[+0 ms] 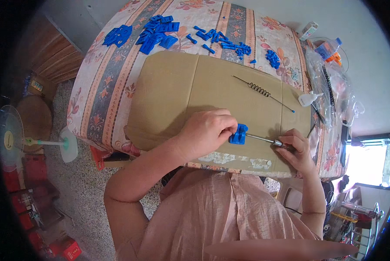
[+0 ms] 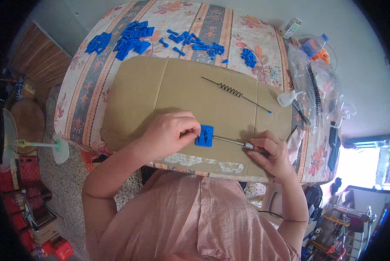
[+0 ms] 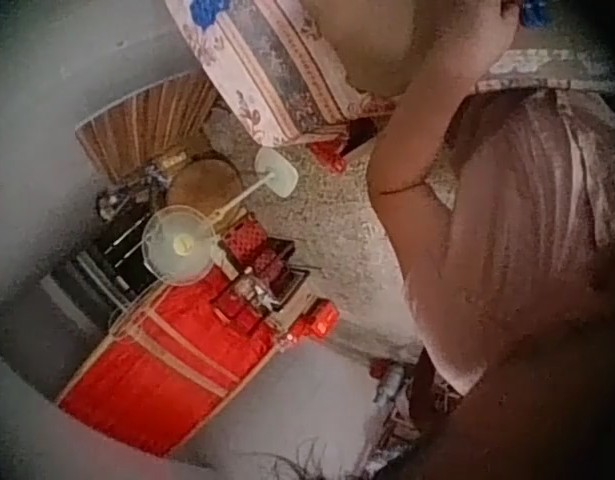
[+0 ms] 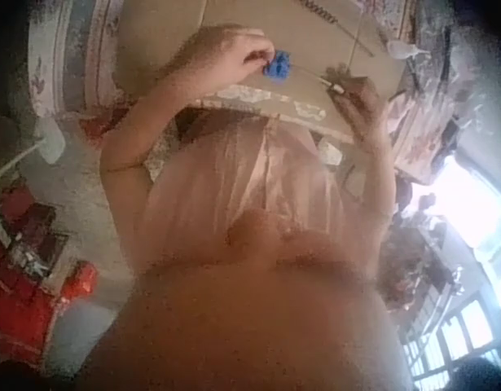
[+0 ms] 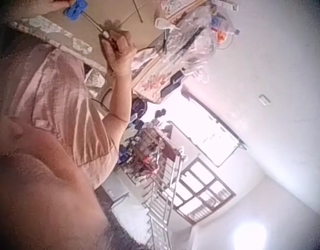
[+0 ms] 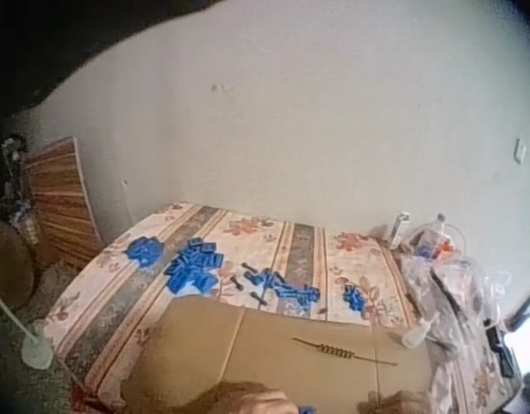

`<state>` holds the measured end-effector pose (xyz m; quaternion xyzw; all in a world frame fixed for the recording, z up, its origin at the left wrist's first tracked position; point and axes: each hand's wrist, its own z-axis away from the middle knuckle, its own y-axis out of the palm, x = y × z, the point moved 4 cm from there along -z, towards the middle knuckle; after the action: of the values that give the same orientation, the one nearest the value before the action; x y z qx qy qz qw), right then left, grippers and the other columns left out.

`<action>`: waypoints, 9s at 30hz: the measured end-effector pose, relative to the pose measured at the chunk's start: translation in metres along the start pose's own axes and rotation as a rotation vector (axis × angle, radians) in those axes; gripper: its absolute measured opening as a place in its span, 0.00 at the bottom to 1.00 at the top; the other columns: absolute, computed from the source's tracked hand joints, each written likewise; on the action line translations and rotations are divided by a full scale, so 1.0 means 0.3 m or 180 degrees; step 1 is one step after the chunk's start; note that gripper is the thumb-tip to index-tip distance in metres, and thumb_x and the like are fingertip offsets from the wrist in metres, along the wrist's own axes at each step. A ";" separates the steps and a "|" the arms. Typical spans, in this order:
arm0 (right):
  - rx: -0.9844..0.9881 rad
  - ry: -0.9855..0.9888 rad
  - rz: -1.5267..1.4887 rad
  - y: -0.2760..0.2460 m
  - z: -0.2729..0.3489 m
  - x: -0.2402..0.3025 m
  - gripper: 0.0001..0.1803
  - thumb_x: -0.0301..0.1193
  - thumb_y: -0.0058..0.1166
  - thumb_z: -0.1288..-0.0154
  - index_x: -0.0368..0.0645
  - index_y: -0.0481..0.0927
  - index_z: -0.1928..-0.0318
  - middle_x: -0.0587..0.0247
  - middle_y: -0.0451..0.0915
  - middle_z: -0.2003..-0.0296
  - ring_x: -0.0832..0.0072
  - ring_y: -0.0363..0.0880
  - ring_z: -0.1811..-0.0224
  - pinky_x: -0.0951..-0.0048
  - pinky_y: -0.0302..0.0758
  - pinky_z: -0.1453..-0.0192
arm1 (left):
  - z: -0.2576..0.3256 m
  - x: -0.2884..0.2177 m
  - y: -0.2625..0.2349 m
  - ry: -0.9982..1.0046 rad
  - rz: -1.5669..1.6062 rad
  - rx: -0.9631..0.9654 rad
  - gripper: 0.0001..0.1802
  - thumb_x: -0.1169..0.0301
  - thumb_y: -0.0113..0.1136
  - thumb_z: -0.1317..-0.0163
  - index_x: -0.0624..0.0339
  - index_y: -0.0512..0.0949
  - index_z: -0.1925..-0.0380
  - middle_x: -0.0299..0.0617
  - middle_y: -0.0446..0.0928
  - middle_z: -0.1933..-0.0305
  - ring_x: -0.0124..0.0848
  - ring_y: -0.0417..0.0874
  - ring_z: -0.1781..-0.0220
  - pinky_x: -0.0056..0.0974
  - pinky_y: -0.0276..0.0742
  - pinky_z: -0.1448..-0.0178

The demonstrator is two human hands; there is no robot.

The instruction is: The person assembles small blue plastic components, a metal rod, and a spring-wire using a screwdriver and adhesive.

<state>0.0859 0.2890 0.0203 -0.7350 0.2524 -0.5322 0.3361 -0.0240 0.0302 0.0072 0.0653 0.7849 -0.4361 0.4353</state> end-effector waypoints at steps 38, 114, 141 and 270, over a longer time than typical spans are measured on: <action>-0.0042 0.0217 -0.0490 -0.004 -0.054 -0.022 0.14 0.24 0.64 0.40 0.38 0.82 0.53 0.58 0.80 0.61 0.68 0.79 0.59 0.71 0.73 0.55 | 0.064 -0.143 -0.049 0.0533 -0.0646 -0.0867 0.25 0.69 0.72 0.50 0.61 0.72 0.54 0.43 0.77 0.65 0.41 0.81 0.60 0.44 0.78 0.56; 0.0064 0.0018 0.0343 0.010 -0.027 0.046 0.12 0.30 0.63 0.41 0.43 0.77 0.58 0.58 0.76 0.65 0.57 0.81 0.69 0.60 0.78 0.67 | -0.019 0.026 -0.050 0.0184 -0.0238 -0.0064 0.06 0.75 0.68 0.48 0.56 0.79 0.73 0.34 0.79 0.71 0.33 0.80 0.65 0.41 0.65 0.44; 0.0120 0.0535 -0.0391 -0.014 -0.069 0.022 0.13 0.25 0.65 0.42 0.39 0.80 0.57 0.57 0.78 0.65 0.60 0.82 0.65 0.63 0.77 0.63 | -0.007 0.027 -0.056 0.0404 -0.0341 -0.0303 0.08 0.78 0.69 0.51 0.56 0.78 0.75 0.34 0.80 0.70 0.33 0.80 0.66 0.40 0.69 0.45; 0.0074 0.0476 -0.0407 0.064 0.012 0.130 0.11 0.26 0.59 0.37 0.37 0.79 0.54 0.49 0.81 0.63 0.54 0.83 0.67 0.58 0.80 0.64 | 0.085 -0.038 0.044 -0.0104 -0.1123 -0.1230 0.21 0.70 0.74 0.51 0.61 0.80 0.56 0.43 0.77 0.59 0.42 0.78 0.55 0.48 0.67 0.44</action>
<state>0.1010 0.2489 0.0288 -0.7038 0.2232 -0.6088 0.2901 0.0055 0.0225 0.0012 -0.1641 0.8458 -0.3482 0.3694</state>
